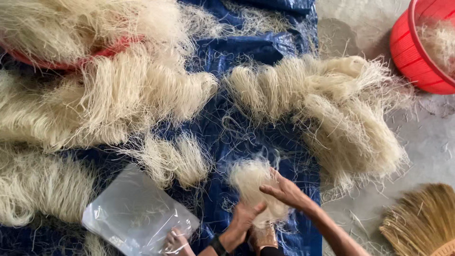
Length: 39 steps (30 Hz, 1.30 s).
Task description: The person sorts bundles of dried noodles by hand on a tarp, weighs them on a scale, and places them into plastic bags.
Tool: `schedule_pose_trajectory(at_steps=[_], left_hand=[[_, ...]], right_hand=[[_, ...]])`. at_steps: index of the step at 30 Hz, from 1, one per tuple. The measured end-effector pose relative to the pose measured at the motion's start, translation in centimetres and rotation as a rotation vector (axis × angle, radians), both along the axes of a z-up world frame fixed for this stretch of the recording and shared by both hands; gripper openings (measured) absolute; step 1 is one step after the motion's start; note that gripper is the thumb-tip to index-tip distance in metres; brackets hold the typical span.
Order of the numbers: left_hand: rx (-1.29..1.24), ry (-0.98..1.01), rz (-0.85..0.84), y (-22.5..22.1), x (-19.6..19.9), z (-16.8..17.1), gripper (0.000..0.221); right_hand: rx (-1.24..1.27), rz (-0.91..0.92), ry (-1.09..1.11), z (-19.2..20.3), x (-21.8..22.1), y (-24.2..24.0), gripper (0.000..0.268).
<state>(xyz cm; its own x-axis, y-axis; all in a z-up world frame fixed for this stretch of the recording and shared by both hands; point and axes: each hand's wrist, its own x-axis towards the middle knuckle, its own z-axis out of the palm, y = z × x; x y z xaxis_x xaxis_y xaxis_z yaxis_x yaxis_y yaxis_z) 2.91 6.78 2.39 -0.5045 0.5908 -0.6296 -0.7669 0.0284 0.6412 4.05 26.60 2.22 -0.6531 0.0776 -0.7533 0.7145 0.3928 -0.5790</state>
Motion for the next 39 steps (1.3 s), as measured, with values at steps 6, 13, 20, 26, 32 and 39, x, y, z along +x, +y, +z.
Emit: schedule_pose_trajectory(at_steps=[6,13,20,26,32,39], left_hand=[[0.03,-0.136,0.281,1.4,0.4,0.6,0.058],[-0.185,-0.057,0.174,2.4,4.1,-6.6,0.068],[-0.069,0.108,0.256,3.6,5.0,-5.2,0.086],[-0.093,-0.062,0.268,3.8,5.0,-5.0,0.066],[0.304,-0.504,0.672,5.8,13.2,-22.4,0.033],[-0.244,-0.029,0.02,3.9,4.7,-6.3,0.08]], right_hand=[[-0.051,0.236,0.008,-3.6,-3.1,2.0,0.071],[0.398,0.337,0.143,2.0,-0.9,-1.4,0.114],[0.341,0.251,-0.003,0.7,0.1,-2.5,0.081],[0.412,0.218,0.078,2.9,0.8,-3.0,0.125],[0.847,0.532,0.246,-9.8,3.5,-3.7,0.175],[0.648,0.438,0.003,-9.2,-2.5,-0.8,0.162]])
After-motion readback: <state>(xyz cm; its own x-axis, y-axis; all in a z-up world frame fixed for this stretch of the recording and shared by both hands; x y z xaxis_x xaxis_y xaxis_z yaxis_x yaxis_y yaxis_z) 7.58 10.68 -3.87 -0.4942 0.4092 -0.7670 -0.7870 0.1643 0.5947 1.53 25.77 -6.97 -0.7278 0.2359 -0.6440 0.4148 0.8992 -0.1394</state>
